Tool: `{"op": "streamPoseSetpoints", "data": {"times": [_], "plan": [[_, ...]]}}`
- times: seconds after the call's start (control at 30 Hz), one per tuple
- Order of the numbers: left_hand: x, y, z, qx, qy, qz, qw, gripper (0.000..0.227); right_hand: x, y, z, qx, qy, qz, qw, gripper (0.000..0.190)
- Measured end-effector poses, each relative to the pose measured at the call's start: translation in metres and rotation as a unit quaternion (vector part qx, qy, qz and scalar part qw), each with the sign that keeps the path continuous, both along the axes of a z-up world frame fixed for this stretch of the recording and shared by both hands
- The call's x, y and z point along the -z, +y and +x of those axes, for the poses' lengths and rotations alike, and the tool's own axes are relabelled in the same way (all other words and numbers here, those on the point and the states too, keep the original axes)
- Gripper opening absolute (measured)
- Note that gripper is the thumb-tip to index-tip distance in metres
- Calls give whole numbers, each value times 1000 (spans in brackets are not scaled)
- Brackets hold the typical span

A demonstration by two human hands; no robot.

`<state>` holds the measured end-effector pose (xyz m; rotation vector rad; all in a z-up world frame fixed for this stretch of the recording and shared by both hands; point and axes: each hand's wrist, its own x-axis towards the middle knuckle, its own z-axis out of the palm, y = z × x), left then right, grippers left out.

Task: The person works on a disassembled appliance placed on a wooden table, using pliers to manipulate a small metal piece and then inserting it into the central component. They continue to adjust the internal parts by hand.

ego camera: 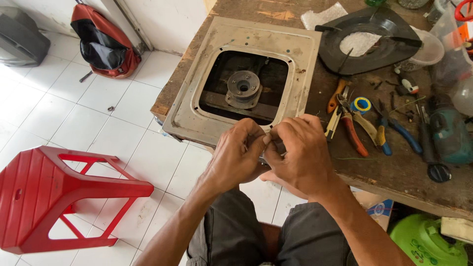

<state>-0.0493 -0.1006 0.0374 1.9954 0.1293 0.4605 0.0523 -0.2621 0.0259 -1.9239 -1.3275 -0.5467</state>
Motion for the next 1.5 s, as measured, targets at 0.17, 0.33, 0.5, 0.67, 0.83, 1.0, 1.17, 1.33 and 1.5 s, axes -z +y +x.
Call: {"op": "streamPoseSetpoints", "data": {"times": [0.17, 0.33, 0.5, 0.67, 0.83, 1.0, 1.17, 1.33, 1.5], "plan": [[8, 1, 2, 17, -14, -20, 1000, 9, -2, 1, 0, 30, -90, -21, 995, 16], [18, 6, 9, 19, -34, -42, 998, 10, -18, 6, -2, 48, -165, -66, 983, 20], [23, 24, 21, 2, -18, -224, 974, 24, -32, 16, -4, -35, 59, 13, 998, 11], [34, 32, 29, -13, -22, -217, 976, 24, -28, 25, -4, -24, 42, 30, 998, 7], [42, 39, 38, -48, 2, -139, 989, 27, -14, 28, 8, 15, -42, 22, 999, 12], [28, 45, 41, -50, 28, -88, 994, 27, -4, 33, 22, 40, -147, -5, 988, 8], [30, 57, 44, -27, 25, -27, 999, 23, -9, 40, 28, 24, -134, 3, 991, 9], [30, 58, 45, -17, 23, -8, 1000, 21, -11, 43, 26, 6, -103, 16, 995, 7], [29, 54, 46, -19, 17, 17, 1000, 23, -10, 42, 31, -11, -32, 4, 999, 13]]}}
